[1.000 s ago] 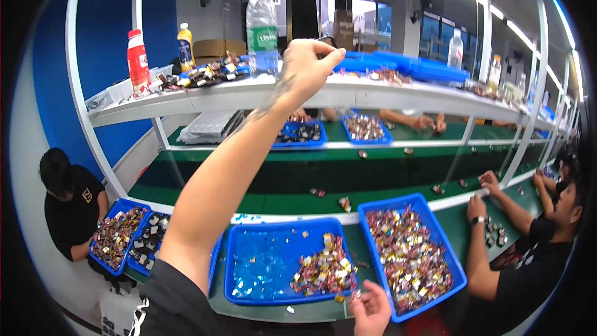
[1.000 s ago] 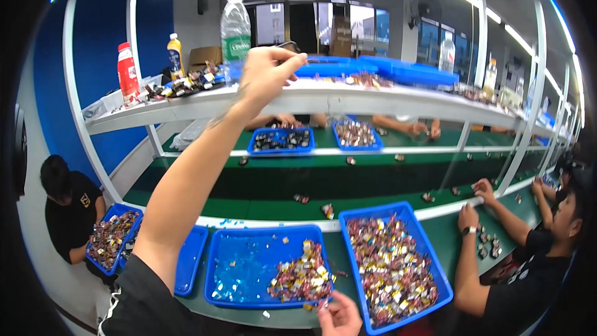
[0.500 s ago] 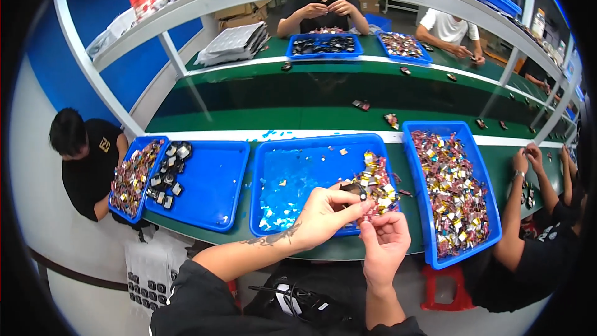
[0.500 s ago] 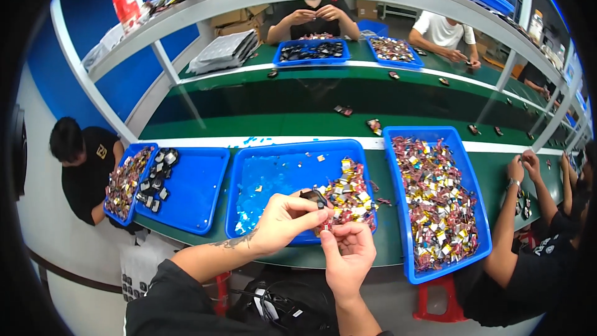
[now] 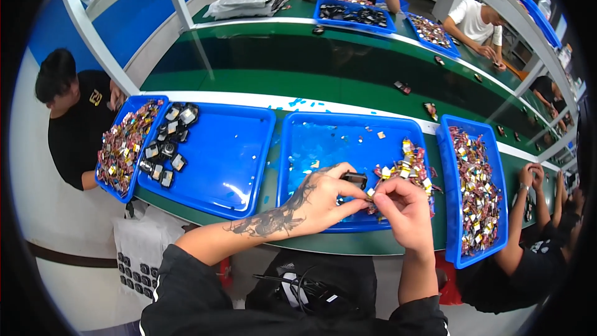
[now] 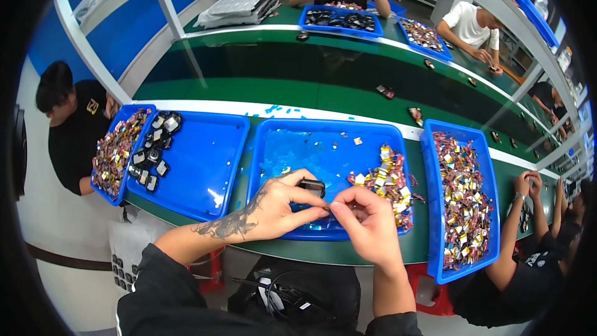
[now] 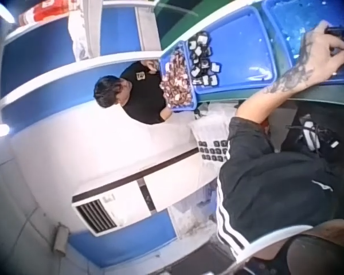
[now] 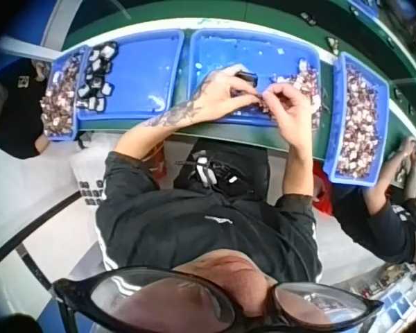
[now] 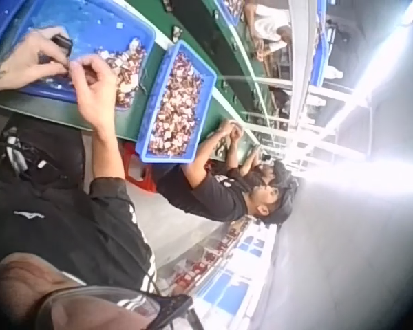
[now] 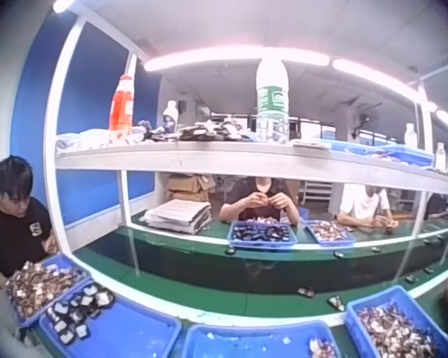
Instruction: Assembling small electronic components, specifically inserting small chips or parts into a larger casing.
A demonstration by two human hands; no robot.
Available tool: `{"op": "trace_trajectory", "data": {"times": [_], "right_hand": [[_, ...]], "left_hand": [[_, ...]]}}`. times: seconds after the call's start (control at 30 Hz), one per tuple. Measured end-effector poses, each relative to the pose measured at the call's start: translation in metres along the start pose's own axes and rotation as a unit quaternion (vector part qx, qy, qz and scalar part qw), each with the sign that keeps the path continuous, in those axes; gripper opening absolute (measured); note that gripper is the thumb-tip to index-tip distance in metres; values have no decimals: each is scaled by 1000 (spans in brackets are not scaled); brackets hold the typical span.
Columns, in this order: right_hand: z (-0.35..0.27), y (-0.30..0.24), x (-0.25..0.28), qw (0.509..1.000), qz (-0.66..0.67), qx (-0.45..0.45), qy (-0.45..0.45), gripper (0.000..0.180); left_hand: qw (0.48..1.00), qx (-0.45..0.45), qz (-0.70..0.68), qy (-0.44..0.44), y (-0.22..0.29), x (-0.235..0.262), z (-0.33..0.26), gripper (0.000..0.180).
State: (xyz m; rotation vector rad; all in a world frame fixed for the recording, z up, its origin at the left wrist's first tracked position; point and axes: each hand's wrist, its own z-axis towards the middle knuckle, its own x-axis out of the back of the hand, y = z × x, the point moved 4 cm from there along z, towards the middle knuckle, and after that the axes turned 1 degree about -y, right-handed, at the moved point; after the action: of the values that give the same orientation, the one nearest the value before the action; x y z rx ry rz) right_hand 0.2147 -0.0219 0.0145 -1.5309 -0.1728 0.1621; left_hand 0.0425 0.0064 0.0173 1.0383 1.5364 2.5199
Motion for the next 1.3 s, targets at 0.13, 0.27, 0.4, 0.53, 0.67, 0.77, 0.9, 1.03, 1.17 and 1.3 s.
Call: {"op": "trace_trajectory", "data": {"times": [0.13, 0.27, 0.4, 0.53, 0.67, 0.77, 0.9, 1.03, 1.17, 1.3], "right_hand": [[18, 12, -13, 998, 21, -44, -40, 9], [38, 30, -13, 998, 11, -58, 23, 9], [50, 18, -29, 933, -319, 125, 108, 15], [36, 25, -28, 959, -239, 77, 128, 15], [34, 19, -42, 990, -80, 80, 79, 14], [33, 15, -42, 987, -68, 111, 88, 14], [27, -4, -22, 968, -130, 141, 161, 16], [28, -8, -41, 965, -221, 113, 89, 22], [36, -9, -55, 960, -219, 122, 125, 15], [33, -11, -52, 951, -273, 89, 114, 10]], "left_hand": [[999, -35, 6, 16, -12, 14, -5, 16], [998, -31, 21, 51, -16, 18, -6, 14], [982, 109, -142, 66, -47, 20, -7, 15], [978, 95, -169, 73, -49, 18, -9, 15], [967, 134, -195, 92, -48, 18, -9, 11], [981, 107, -160, 24, -49, 15, -11, 19], [916, 121, -381, 35, -51, 17, -12, 39], [870, 132, -467, 81, -54, 17, -13, 35], [881, 129, -454, 13, -53, 11, -14, 44], [883, 106, -457, 21, -49, 10, -18, 44]]}}
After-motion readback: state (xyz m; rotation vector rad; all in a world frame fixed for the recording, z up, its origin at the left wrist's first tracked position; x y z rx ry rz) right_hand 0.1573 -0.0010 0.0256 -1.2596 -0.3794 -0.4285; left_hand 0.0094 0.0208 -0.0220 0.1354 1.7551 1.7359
